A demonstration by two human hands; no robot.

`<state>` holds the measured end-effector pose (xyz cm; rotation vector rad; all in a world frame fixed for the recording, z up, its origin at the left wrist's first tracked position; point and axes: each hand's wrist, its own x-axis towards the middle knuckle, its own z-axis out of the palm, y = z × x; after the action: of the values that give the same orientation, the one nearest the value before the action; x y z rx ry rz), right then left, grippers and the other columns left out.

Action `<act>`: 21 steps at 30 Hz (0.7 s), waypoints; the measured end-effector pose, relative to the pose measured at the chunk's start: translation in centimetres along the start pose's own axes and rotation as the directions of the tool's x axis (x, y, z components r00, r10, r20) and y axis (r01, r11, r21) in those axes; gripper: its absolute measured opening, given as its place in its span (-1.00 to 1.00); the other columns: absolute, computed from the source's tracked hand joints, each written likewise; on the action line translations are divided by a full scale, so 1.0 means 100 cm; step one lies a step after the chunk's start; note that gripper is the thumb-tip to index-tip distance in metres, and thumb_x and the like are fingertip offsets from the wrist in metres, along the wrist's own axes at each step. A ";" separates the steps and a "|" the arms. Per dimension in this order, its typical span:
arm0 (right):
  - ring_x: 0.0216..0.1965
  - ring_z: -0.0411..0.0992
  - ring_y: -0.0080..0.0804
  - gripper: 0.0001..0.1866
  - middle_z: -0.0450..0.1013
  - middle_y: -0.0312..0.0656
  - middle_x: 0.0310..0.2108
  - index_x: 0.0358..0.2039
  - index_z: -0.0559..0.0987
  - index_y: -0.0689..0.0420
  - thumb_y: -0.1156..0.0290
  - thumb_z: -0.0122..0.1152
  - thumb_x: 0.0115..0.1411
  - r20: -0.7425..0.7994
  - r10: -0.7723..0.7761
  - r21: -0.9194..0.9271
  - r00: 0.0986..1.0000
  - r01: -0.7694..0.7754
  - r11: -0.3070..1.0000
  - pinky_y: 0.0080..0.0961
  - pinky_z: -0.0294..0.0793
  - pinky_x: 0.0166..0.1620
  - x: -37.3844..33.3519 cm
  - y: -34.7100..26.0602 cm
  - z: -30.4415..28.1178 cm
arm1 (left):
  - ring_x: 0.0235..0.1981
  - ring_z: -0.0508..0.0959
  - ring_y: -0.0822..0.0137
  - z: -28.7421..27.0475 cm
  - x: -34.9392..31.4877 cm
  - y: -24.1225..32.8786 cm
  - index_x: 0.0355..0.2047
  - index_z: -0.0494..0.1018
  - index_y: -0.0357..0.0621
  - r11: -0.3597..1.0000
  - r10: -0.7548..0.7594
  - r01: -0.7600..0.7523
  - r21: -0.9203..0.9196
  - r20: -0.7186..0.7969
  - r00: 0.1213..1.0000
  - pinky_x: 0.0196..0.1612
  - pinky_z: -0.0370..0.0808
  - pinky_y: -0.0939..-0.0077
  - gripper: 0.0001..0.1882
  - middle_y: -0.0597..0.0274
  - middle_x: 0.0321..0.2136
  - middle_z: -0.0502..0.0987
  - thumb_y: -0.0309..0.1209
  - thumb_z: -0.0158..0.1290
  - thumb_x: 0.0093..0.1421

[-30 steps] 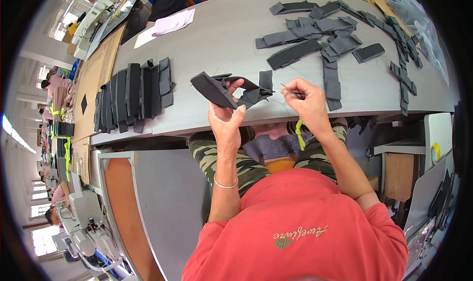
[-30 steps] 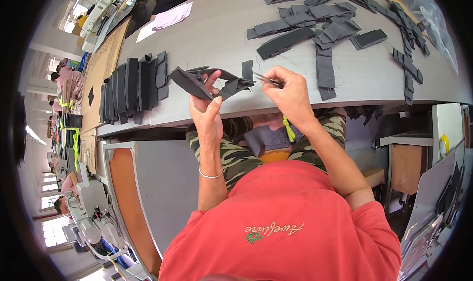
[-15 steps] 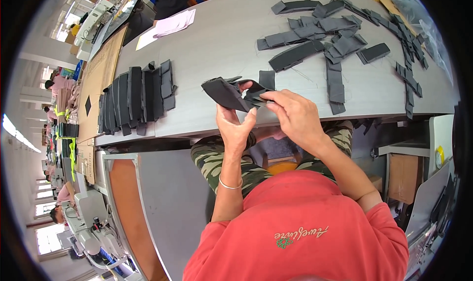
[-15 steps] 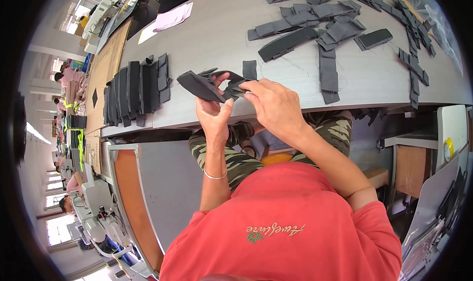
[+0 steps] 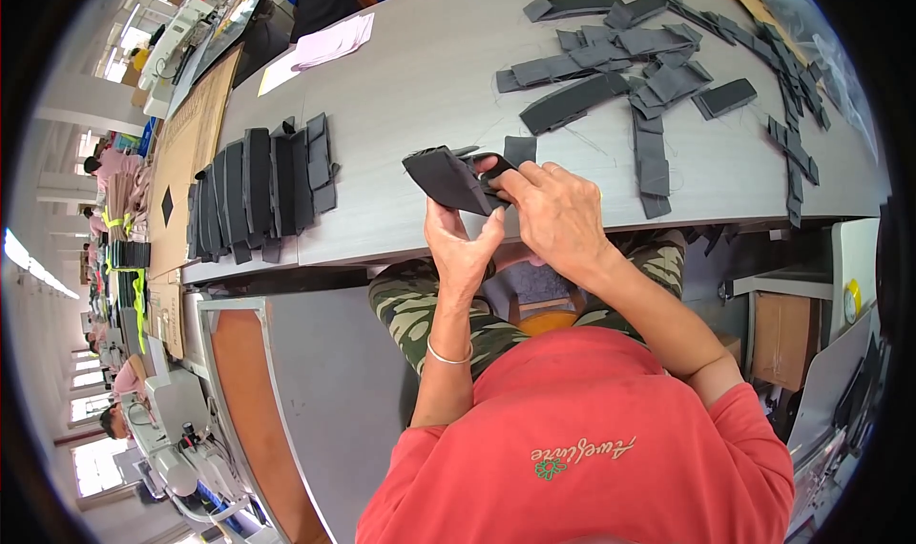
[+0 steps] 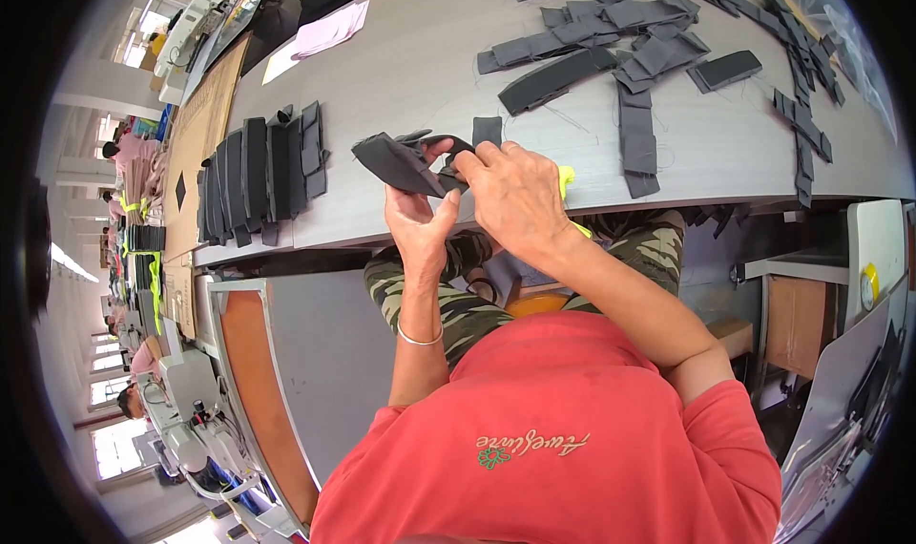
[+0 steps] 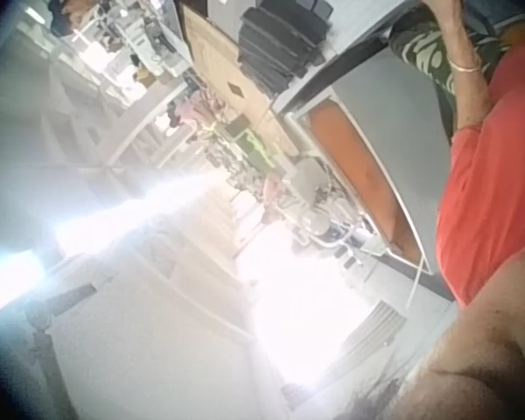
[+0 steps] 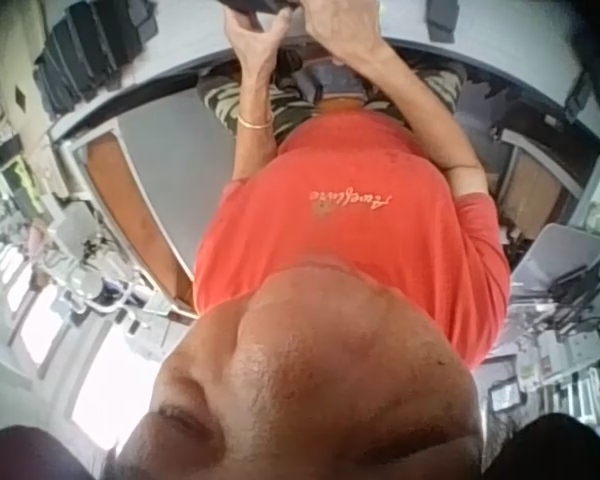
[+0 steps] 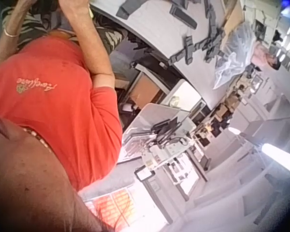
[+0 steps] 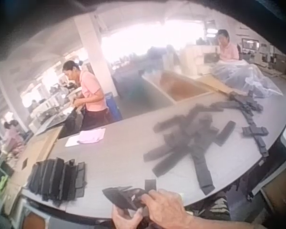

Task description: Trimming excess threads from small black fabric components using tweezers.

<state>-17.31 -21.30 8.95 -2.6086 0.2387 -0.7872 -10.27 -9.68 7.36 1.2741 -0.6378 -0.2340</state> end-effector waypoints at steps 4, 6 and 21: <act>-0.49 0.44 -0.28 -0.89 0.43 -0.27 -0.54 -0.40 0.60 0.06 0.45 0.14 0.04 -0.022 0.019 0.006 1.000 -0.019 1.000 -0.36 0.42 -0.47 0.001 0.000 -0.001 | 0.05 0.40 0.24 -0.001 0.000 0.000 0.06 0.21 -0.28 1.000 -0.021 0.021 0.003 -0.010 1.000 0.10 0.33 0.39 -0.37 -0.07 -0.01 0.43 -0.70 0.09 -0.09; -0.48 0.45 -0.28 -0.90 0.44 -0.27 -0.54 -0.41 0.60 0.07 0.46 0.14 0.03 -0.012 0.032 0.040 0.999 -0.031 0.999 -0.37 0.41 -0.46 0.001 0.000 -0.004 | 0.05 0.40 0.24 -0.001 0.002 0.002 0.05 0.21 -0.29 1.000 -0.008 0.009 0.022 -0.010 1.000 0.10 0.34 0.40 -0.39 -0.07 -0.02 0.43 -0.68 0.10 -0.06; -0.38 0.45 -0.49 -0.79 0.55 -0.20 -0.32 -0.15 0.58 0.15 0.47 0.12 0.20 0.138 0.310 0.641 0.941 -0.323 0.696 -0.57 0.41 -0.30 -0.011 0.036 -0.032 | -0.46 0.59 0.24 -0.003 0.010 0.005 0.18 -0.10 -0.28 0.908 -0.361 0.359 -0.214 0.031 0.932 -0.41 0.60 0.44 -0.35 -0.19 -0.15 0.52 -0.53 0.05 0.22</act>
<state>-20.17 -25.29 9.37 -1.8313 0.3267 -0.5794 -9.37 -9.83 8.12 1.1729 -0.3510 -0.5882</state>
